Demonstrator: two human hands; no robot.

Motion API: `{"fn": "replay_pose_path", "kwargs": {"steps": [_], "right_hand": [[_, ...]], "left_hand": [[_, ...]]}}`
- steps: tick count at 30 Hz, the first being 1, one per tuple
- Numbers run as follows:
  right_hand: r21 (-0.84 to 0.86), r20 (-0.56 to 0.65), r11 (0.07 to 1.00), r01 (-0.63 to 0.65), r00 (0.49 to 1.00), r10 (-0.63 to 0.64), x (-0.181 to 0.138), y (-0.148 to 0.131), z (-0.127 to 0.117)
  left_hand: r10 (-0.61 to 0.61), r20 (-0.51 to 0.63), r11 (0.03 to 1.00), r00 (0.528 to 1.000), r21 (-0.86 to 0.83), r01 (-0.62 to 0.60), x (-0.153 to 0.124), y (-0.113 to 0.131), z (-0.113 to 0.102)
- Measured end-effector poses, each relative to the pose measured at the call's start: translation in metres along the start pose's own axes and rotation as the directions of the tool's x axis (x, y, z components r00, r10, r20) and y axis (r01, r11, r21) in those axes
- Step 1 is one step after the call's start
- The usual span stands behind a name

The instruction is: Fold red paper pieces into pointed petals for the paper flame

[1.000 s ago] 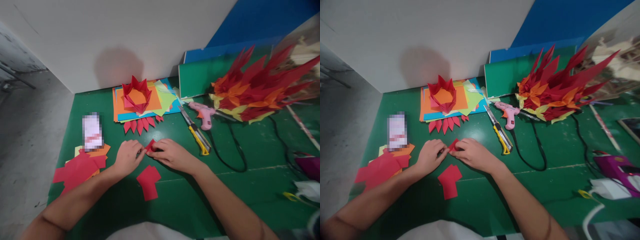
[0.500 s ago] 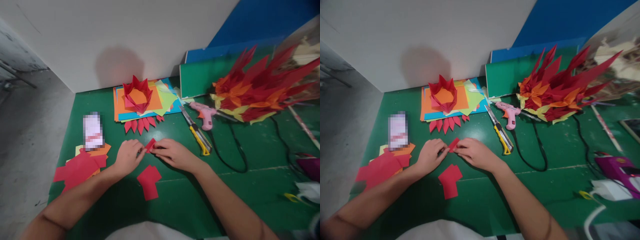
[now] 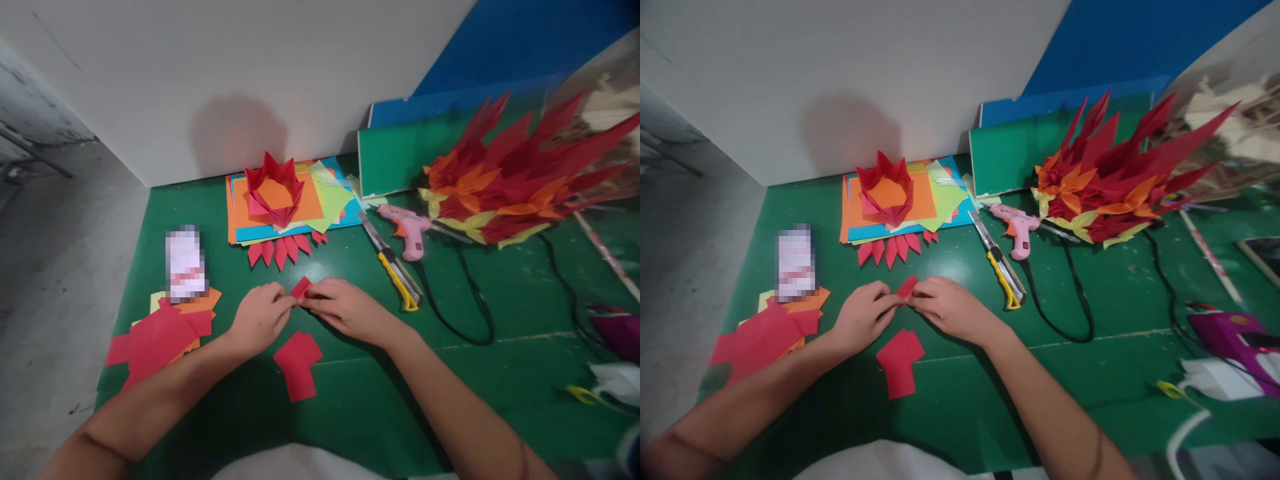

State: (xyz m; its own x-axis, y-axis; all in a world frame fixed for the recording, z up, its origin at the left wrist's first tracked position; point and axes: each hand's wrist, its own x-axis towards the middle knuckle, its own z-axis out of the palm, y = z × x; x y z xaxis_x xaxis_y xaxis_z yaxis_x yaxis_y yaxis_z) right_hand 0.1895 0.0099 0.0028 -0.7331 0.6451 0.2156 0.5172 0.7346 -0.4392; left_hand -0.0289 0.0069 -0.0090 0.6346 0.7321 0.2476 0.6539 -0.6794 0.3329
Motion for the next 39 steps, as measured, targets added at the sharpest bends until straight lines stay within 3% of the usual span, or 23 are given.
{"fn": "replay_pose_path", "kwargs": {"steps": [6,11,22,30,39], "right_hand": [[0.003,-0.028,1.0,0.014,1.0,-0.014,0.0,0.001,0.001],[0.002,-0.035,1.0,0.016,0.999,-0.016,-0.001,0.0,0.001],[0.056,-0.055,0.998,-0.022,0.998,0.025,-0.002,0.0,0.001],[0.052,0.0,0.998,-0.019,1.0,0.019,-0.003,0.001,-0.001],[0.067,-0.044,0.997,-0.03,0.998,0.033,-0.004,-0.001,0.0]], "left_hand": [[0.147,-0.006,0.982,0.989,0.121,-0.145,-0.004,0.003,-0.001],[0.176,0.04,0.97,0.984,0.164,-0.18,-0.006,0.007,-0.002],[0.143,0.006,0.982,0.99,0.127,-0.143,-0.007,0.012,-0.001],[0.097,-0.007,0.99,0.995,0.108,-0.096,-0.006,0.014,-0.003],[0.067,-0.017,0.99,0.998,0.129,-0.064,-0.01,0.016,-0.003]]}}
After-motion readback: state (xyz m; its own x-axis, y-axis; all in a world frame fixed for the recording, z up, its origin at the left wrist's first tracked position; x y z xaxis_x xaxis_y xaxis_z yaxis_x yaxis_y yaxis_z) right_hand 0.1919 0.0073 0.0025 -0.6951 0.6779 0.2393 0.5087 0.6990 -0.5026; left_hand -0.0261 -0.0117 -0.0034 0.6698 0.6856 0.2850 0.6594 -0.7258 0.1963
